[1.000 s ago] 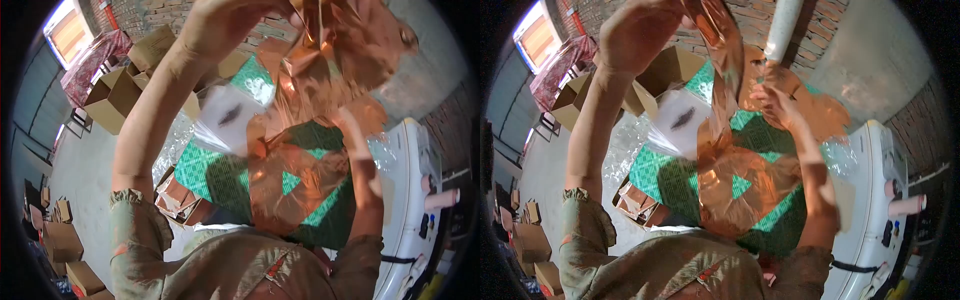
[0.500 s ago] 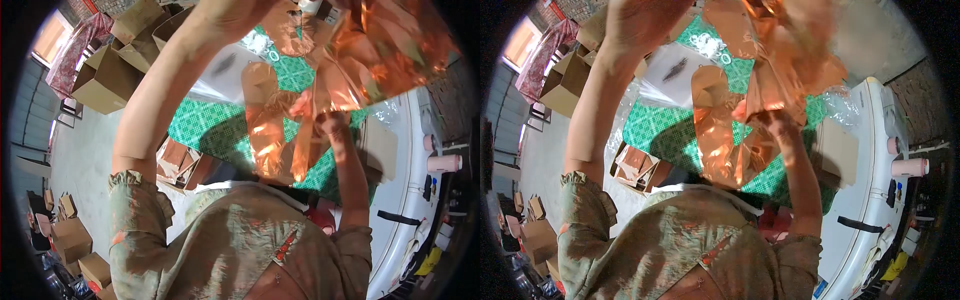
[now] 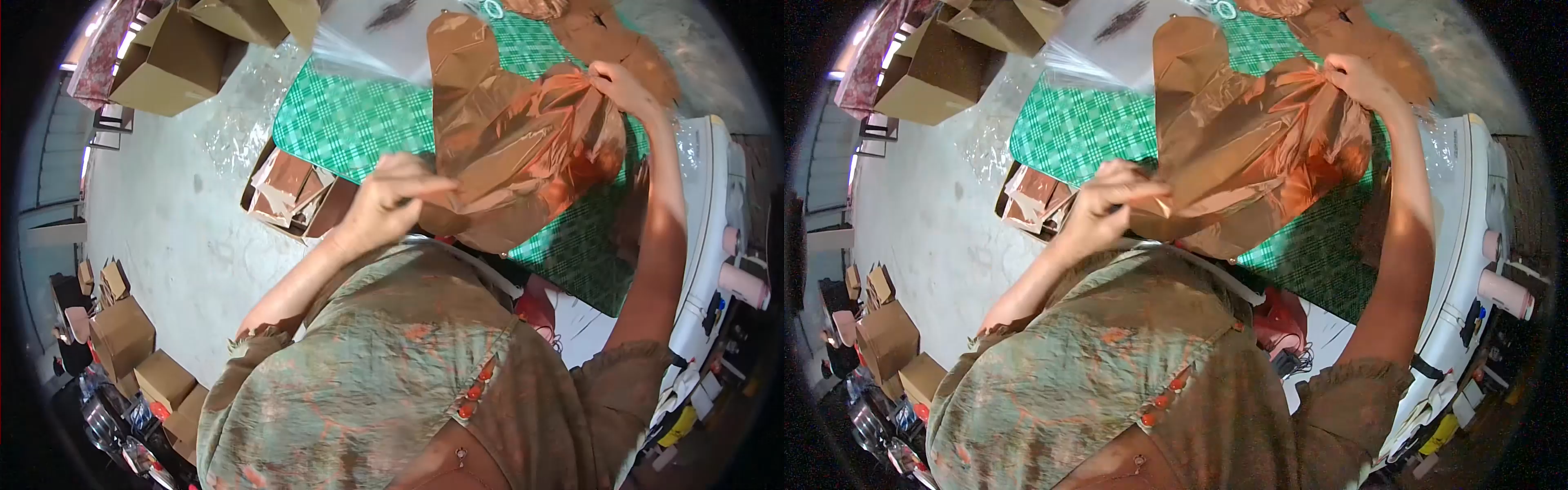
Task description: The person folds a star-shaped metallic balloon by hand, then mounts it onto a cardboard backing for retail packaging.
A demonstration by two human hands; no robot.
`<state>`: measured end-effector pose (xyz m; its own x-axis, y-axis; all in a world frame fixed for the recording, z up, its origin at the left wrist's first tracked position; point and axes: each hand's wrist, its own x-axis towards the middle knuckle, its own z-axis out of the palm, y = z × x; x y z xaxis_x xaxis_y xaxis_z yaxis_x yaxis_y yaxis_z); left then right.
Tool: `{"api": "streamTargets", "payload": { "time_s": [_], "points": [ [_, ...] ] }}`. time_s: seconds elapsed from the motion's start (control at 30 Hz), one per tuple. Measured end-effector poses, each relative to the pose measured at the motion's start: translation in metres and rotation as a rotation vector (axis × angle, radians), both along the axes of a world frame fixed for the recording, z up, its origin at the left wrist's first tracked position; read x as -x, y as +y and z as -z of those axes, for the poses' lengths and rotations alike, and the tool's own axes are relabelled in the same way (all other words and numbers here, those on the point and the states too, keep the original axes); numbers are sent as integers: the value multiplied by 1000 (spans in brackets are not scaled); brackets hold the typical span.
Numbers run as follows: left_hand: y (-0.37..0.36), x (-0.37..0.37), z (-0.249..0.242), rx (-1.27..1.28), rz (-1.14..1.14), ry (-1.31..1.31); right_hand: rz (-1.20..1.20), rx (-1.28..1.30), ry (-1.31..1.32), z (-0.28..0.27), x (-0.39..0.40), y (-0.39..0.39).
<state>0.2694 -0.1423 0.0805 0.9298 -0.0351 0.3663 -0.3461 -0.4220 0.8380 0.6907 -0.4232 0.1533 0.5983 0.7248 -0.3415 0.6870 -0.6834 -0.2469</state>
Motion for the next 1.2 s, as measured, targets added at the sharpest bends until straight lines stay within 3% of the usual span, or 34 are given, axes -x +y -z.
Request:
{"api": "streamTargets", "payload": {
  "time_s": [0.03,0.2,0.3,0.5,1.2],
  "points": [
    [-10,5,4,-124,-42,17,-18,43,-107,3,2,11],
    [-29,17,22,-276,-135,-76,-81,231,-478,27,18,52],
    [-21,26,22,-326,-151,-92,-217,118,-600,45,8,49],
    [-20,38,26,-335,-184,-64,-194,136,-530,46,14,53],
    [-32,30,45,-441,-216,-149,-343,32,-755,56,5,51]
  ]
}}
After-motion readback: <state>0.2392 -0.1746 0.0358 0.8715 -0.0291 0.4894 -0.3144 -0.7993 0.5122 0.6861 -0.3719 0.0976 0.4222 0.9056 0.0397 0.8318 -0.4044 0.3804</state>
